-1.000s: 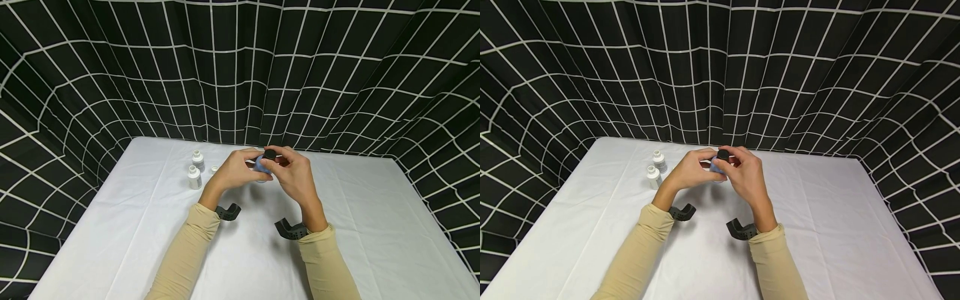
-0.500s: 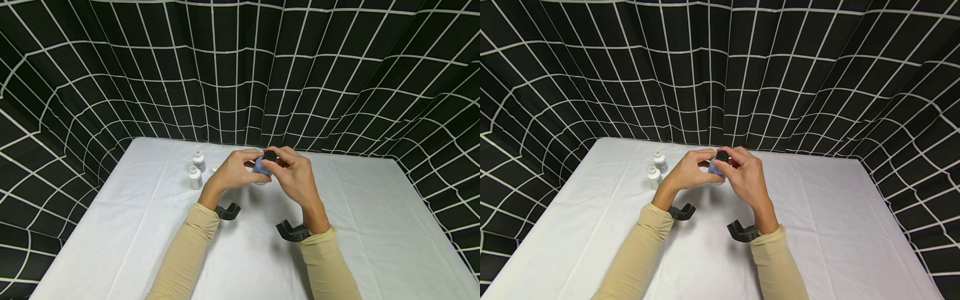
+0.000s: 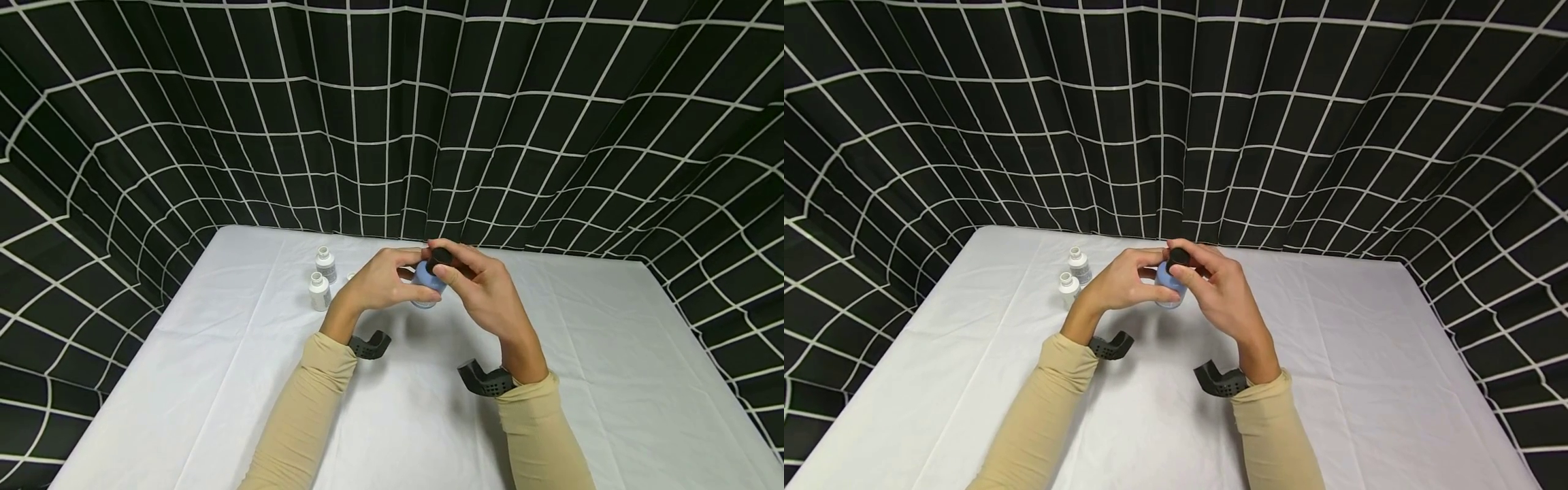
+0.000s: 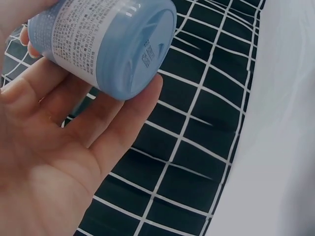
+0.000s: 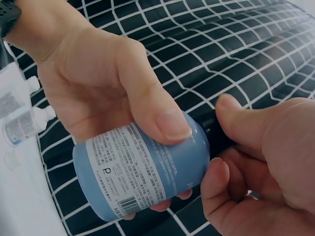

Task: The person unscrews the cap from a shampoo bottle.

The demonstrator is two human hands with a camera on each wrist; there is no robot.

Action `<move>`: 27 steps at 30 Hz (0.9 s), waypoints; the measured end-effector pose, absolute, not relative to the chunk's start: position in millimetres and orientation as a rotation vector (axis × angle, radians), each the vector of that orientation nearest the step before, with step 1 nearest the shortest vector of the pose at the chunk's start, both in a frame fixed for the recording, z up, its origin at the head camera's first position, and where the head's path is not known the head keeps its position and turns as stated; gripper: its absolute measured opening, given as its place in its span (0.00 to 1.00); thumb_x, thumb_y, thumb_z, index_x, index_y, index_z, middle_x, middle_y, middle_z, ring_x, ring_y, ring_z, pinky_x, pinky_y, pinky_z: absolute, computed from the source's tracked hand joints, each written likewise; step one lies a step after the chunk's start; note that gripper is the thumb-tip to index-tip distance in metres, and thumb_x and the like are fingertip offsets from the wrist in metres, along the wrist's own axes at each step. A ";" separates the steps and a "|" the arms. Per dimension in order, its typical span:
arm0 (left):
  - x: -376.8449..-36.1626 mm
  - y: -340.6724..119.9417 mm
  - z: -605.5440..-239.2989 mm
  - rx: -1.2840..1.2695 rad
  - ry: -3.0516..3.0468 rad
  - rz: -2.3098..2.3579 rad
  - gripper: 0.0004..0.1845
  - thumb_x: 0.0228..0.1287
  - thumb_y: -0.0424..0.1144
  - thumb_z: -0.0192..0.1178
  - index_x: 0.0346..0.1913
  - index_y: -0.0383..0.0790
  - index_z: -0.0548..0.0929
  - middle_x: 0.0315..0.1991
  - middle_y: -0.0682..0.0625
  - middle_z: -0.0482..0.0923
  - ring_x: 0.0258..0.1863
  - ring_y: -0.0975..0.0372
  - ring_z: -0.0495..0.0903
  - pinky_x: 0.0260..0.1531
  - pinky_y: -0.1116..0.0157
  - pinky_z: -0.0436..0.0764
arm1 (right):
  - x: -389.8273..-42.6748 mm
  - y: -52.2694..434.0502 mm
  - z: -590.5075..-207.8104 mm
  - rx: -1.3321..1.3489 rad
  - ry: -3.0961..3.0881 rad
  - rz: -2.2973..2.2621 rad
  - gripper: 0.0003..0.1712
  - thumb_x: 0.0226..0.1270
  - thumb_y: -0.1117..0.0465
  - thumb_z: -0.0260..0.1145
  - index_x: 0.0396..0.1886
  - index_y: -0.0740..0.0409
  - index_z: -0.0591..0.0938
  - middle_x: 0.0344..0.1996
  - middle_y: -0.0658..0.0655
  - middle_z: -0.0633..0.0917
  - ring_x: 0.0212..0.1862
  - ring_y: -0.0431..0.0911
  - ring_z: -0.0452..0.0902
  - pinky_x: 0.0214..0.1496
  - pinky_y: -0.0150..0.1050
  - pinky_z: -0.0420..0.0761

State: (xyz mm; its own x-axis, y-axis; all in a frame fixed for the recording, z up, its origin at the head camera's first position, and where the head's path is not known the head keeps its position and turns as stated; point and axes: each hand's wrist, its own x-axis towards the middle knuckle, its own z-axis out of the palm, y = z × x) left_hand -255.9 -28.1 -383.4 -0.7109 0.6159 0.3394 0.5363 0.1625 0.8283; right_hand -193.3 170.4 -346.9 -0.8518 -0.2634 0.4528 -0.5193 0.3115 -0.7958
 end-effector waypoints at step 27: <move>-254.5 -23.7 -384.8 1.088 2.419 1.588 0.26 0.52 0.50 0.80 0.56 0.58 0.86 0.47 0.64 0.86 0.46 0.66 0.83 0.49 0.68 0.85 | -194.4 159.0 -351.2 0.288 -2.380 1.468 0.21 0.60 0.58 0.79 0.49 0.60 0.82 0.41 0.54 0.77 0.40 0.45 0.73 0.39 0.22 0.74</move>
State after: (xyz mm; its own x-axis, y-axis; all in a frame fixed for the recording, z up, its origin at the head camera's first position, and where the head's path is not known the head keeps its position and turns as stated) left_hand -254.5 -23.7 -384.8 -0.7512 0.5763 0.3217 0.5244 0.2252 0.8211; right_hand -194.4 159.0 -351.2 -0.9256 0.0002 0.3786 -0.3382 0.4489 -0.8271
